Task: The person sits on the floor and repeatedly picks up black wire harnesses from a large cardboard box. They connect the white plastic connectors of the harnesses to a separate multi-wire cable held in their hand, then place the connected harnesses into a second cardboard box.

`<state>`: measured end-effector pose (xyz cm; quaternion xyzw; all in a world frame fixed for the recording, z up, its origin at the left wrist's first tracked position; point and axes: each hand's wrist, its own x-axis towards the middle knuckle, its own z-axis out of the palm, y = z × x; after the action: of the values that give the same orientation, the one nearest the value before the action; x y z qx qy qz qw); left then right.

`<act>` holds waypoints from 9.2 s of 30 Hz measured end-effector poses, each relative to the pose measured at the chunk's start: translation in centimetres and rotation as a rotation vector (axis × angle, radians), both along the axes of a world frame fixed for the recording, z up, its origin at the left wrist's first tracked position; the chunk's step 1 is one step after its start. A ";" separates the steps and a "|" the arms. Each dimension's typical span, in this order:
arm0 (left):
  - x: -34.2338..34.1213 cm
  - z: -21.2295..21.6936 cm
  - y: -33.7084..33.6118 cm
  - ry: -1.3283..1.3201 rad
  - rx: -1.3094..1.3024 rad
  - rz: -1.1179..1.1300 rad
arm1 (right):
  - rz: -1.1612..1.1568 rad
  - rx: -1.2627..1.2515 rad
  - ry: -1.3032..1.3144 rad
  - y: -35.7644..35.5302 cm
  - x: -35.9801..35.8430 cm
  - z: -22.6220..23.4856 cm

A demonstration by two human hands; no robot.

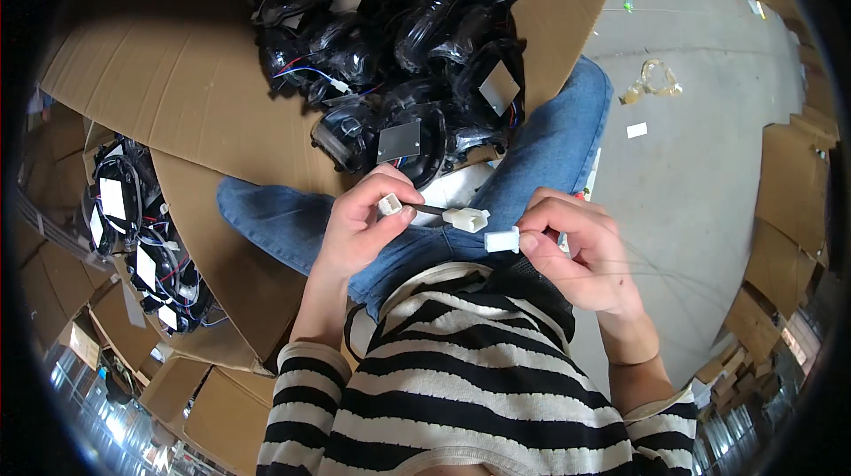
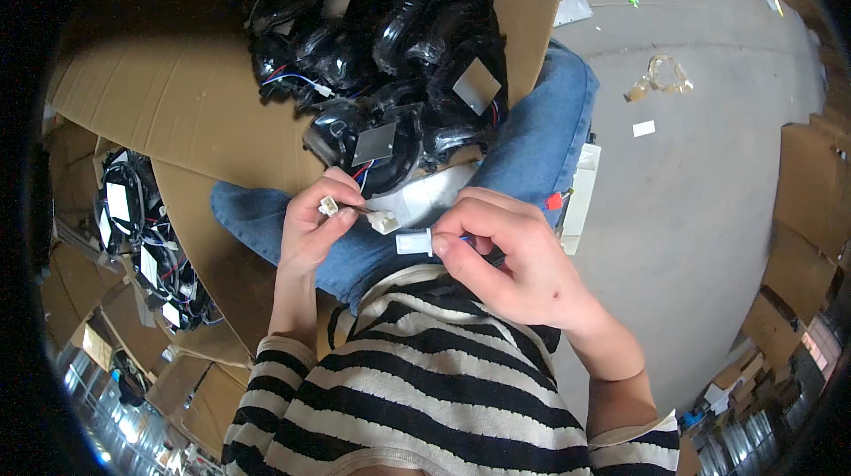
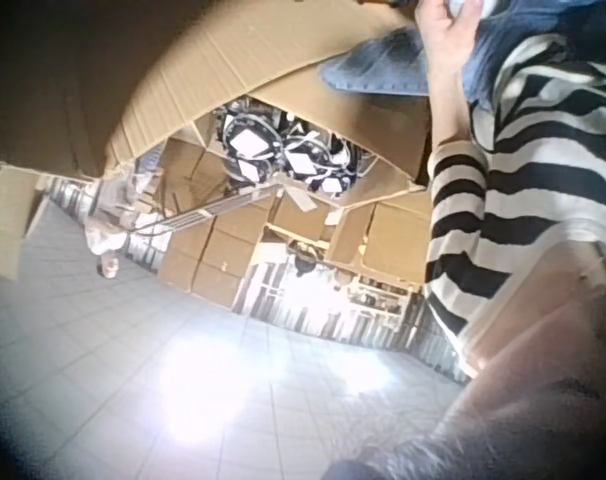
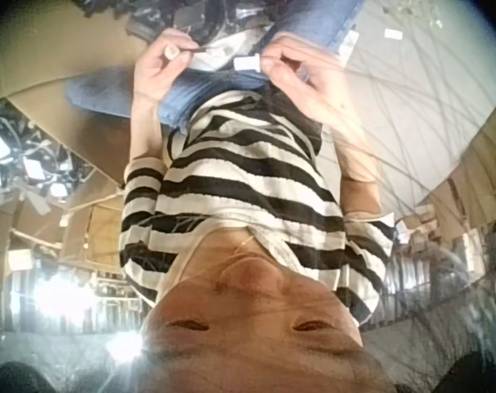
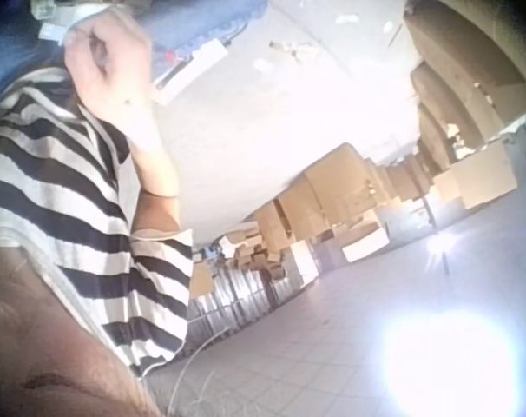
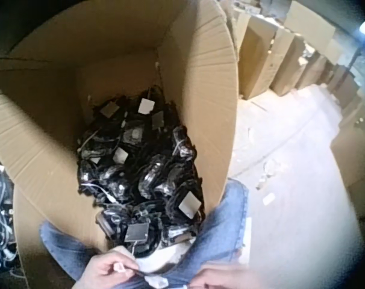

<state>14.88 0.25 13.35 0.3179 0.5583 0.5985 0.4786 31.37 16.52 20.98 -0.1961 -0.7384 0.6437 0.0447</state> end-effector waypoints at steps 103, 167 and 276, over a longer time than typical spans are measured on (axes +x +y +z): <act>-50.5 6.9 -24.5 1.025 -1.706 0.141 | -0.049 0.053 -0.584 0.1 -14.7 -7.5; -47.4 7.4 -34.4 1.448 -1.760 0.451 | 0.082 0.190 -0.548 -0.3 -14.0 -10.5; -25.3 -8.9 -73.6 -0.295 -0.459 2.090 | 0.184 0.298 -0.861 -4.4 -14.1 -11.3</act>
<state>-10.41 -73.32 4.44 -0.4884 0.5888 0.6242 -0.1583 17.23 12.16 9.69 -0.3707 -0.7885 0.3918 -0.2955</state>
